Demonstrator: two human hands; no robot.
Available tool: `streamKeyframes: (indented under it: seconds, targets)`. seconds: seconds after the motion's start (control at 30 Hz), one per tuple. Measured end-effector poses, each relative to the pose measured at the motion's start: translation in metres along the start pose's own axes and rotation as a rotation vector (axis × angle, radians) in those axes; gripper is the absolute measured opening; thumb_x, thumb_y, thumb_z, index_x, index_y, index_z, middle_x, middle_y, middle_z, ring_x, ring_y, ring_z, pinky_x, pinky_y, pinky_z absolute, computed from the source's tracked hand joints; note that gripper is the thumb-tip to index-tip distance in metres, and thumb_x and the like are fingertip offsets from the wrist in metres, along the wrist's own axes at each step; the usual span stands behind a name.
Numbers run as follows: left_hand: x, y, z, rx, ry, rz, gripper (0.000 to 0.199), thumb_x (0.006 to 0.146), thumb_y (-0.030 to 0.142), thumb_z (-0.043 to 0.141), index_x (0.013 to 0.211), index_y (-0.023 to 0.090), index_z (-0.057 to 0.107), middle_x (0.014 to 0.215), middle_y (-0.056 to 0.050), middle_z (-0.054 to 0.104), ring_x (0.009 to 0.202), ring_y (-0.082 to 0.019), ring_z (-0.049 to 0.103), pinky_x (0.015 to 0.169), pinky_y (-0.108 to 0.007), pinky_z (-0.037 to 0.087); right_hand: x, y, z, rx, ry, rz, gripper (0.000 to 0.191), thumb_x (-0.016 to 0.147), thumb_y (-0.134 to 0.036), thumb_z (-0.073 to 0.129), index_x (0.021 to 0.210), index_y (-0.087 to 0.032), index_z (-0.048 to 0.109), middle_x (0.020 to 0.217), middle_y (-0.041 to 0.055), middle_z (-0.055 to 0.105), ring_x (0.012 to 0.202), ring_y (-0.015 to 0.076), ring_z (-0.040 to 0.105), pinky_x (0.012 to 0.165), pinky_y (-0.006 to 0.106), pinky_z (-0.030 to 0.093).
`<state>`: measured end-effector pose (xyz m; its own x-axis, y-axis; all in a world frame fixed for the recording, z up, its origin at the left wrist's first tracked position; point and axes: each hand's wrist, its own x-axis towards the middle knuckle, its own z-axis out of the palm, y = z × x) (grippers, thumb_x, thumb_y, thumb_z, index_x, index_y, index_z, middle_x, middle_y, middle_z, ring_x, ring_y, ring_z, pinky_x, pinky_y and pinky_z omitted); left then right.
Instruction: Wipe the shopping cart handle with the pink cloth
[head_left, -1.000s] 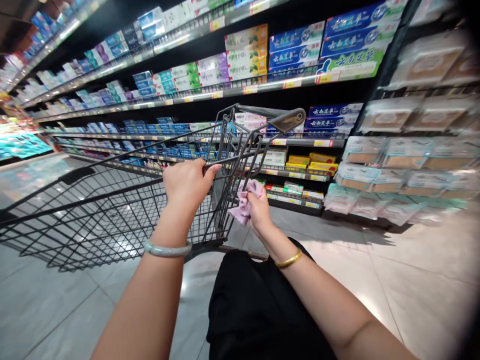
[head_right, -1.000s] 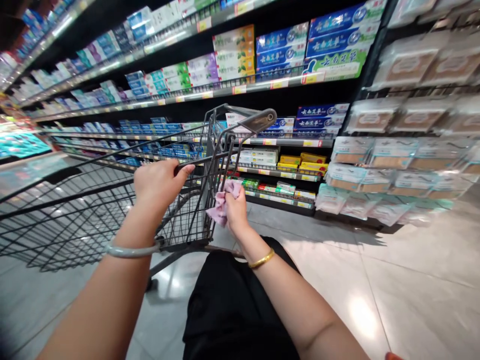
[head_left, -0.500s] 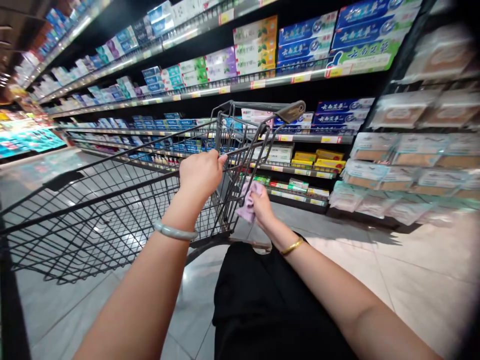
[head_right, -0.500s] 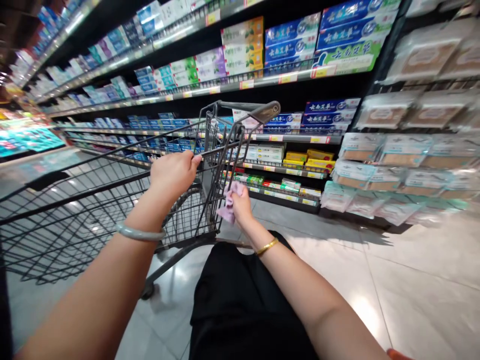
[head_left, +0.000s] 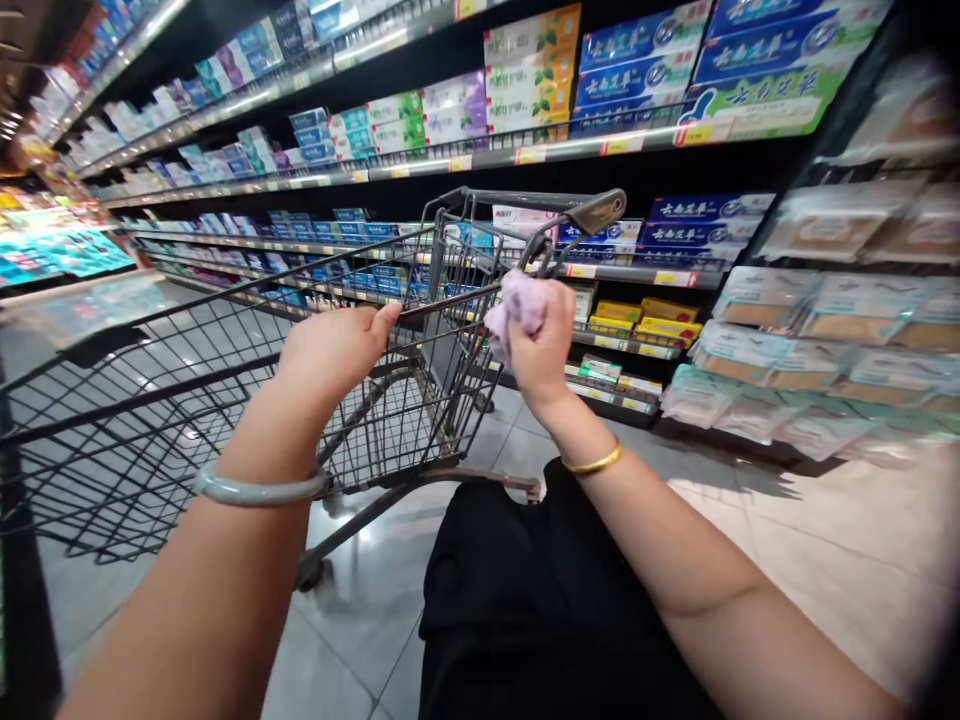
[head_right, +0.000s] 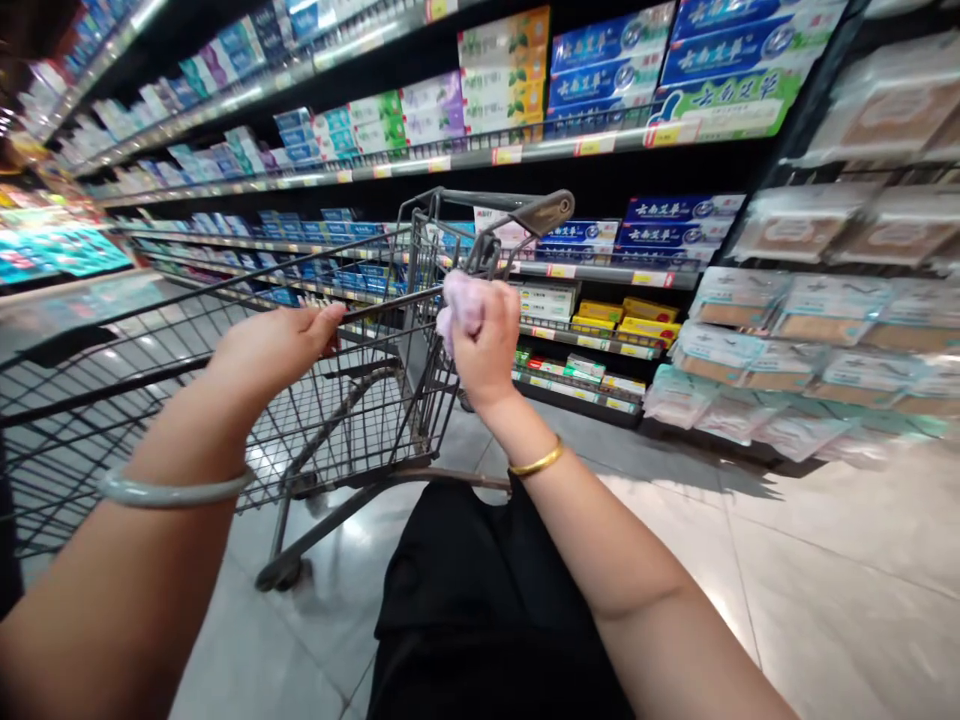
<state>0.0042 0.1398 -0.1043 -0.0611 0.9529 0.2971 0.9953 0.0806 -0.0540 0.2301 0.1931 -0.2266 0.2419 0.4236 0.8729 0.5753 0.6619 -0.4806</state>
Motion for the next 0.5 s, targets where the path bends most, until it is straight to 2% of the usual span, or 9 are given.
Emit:
streamKeyframes:
  seconds: [0.07, 0.13, 0.2, 0.27, 0.37, 0.43, 0.5]
  targets:
    - [-0.002, 0.000, 0.007, 0.012, 0.028, -0.004, 0.075, 0.105, 0.061, 0.017, 0.104, 0.018, 0.078, 0.105, -0.021, 0.079, 0.103, -0.043, 0.073, 0.082, -0.048, 0.052, -0.023, 0.005, 0.007, -0.036, -0.237, -0.174, 0.032, 0.089, -0.014, 0.058, 0.118, -0.022, 0.067, 0.126, 0.0138, 0.061, 0.127, 0.0297, 0.055, 0.116, 0.053, 0.044]
    - [-0.004, 0.003, 0.014, 0.040, 0.103, 0.023, 0.075, 0.106, 0.058, 0.016, 0.109, 0.016, 0.077, 0.106, -0.022, 0.079, 0.103, -0.043, 0.073, 0.081, -0.047, 0.051, -0.053, 0.011, 0.013, 0.010, -0.448, -0.239, 0.036, 0.087, -0.010, 0.057, 0.116, -0.025, 0.072, 0.124, 0.0112, 0.064, 0.121, 0.0287, 0.058, 0.112, 0.052, 0.047]
    - [-0.004, 0.005, 0.018, 0.053, 0.137, 0.039, 0.076, 0.107, 0.058, 0.015, 0.110, 0.014, 0.077, 0.106, -0.023, 0.079, 0.103, -0.042, 0.073, 0.081, -0.046, 0.051, -0.079, 0.018, 0.018, 0.033, -0.494, -0.187, 0.037, 0.087, -0.010, 0.057, 0.117, -0.025, 0.074, 0.124, 0.0106, 0.064, 0.120, 0.0284, 0.059, 0.112, 0.053, 0.048]
    - [-0.003, 0.007, 0.021, 0.063, 0.158, 0.039, 0.077, 0.107, 0.057, 0.014, 0.111, 0.013, 0.077, 0.106, -0.022, 0.079, 0.102, -0.041, 0.073, 0.081, -0.044, 0.051, -0.099, 0.023, 0.022, 0.028, -0.467, -0.123, 0.037, 0.088, -0.013, 0.058, 0.119, -0.023, 0.073, 0.127, 0.0119, 0.063, 0.124, 0.0299, 0.057, 0.115, 0.055, 0.046]
    - [-0.002, 0.007, 0.023, 0.076, 0.182, 0.033, 0.078, 0.108, 0.057, 0.012, 0.112, 0.012, 0.077, 0.105, -0.023, 0.079, 0.099, -0.041, 0.074, 0.079, -0.043, 0.050, -0.121, 0.024, 0.028, 0.052, -0.549, -0.154, 0.033, 0.089, -0.015, 0.061, 0.115, -0.028, 0.076, 0.126, 0.0088, 0.067, 0.122, 0.0286, 0.060, 0.111, 0.050, 0.050]
    - [-0.002, 0.007, 0.024, 0.075, 0.189, 0.042, 0.079, 0.108, 0.056, 0.011, 0.111, 0.012, 0.076, 0.104, -0.022, 0.079, 0.099, -0.040, 0.074, 0.077, -0.042, 0.049, -0.129, 0.021, 0.030, 0.078, -0.629, -0.200, 0.029, 0.089, -0.016, 0.063, 0.107, -0.033, 0.077, 0.119, 0.0054, 0.072, 0.112, 0.0262, 0.064, 0.100, 0.043, 0.056]
    - [-0.003, 0.008, 0.025, 0.070, 0.198, 0.051, 0.080, 0.108, 0.057, 0.011, 0.111, 0.012, 0.076, 0.104, -0.022, 0.079, 0.098, -0.040, 0.074, 0.076, -0.042, 0.049, -0.123, 0.015, 0.028, 0.077, -0.617, -0.192, 0.028, 0.090, -0.017, 0.062, 0.107, -0.032, 0.077, 0.117, 0.0068, 0.071, 0.111, 0.0270, 0.065, 0.098, 0.044, 0.057]
